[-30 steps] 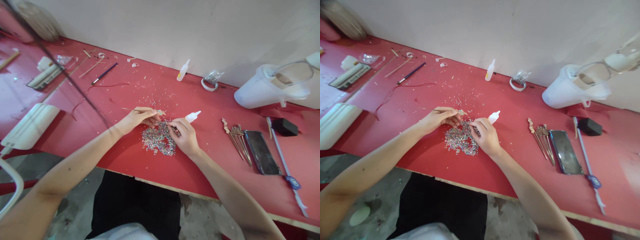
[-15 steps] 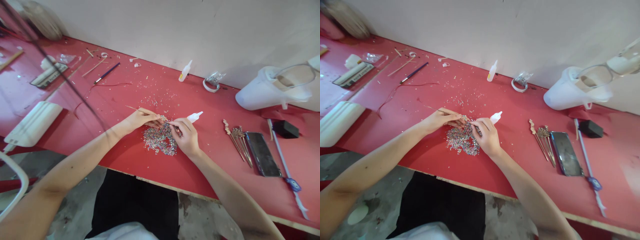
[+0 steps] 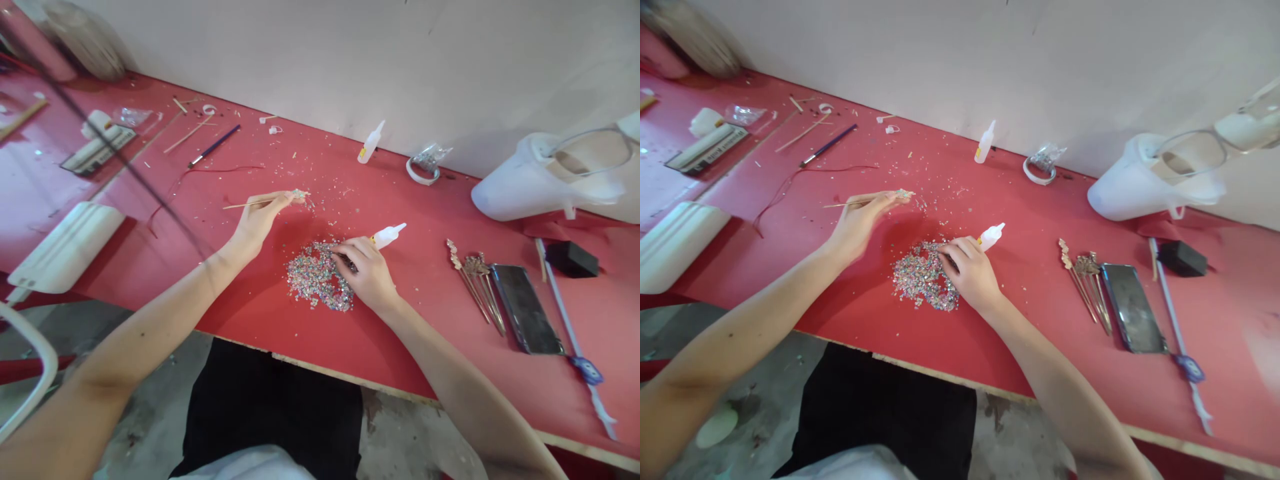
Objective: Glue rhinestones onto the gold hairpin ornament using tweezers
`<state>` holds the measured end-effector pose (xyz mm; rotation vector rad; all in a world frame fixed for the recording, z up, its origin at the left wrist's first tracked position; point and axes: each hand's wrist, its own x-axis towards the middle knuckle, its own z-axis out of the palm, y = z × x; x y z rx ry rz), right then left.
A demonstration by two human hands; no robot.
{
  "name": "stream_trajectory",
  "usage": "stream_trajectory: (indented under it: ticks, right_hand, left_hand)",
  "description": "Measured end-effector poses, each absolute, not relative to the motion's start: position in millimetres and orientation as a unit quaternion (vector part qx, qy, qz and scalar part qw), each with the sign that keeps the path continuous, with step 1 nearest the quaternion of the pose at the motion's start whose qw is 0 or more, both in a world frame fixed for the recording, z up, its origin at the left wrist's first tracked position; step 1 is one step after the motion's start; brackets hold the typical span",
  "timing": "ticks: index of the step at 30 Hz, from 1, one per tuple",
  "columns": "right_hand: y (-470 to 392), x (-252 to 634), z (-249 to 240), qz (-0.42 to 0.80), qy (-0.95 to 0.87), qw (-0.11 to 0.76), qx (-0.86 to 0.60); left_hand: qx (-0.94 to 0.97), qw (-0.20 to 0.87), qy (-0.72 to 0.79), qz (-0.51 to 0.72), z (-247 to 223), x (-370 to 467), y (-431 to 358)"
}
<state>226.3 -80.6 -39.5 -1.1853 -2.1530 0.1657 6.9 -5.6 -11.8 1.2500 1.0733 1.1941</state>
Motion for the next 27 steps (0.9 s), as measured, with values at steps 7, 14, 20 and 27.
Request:
stream_trajectory:
  ticks: [7,14,20,27]
  right_hand:
    - [-80,226,-39,0.072,-0.828,0.321,-0.453]
    - [-79,226,-39,0.080,-0.831,0.316,-0.450]
    - [-79,226,-40,0.084,-0.831,0.318,-0.450]
    - [-82,227,-36,0.065,-0.805,0.376,-0.453]
  left_hand:
    - [0.512,0.643,0.415,0.391,-10,15,-14]
    - [0.536,0.663,0.406,0.329,-7,15,-16]
    - [0.539,0.669,0.404,0.315,-5,14,-16]
    - [0.541,0.688,0.398,0.275,-1,13,-17]
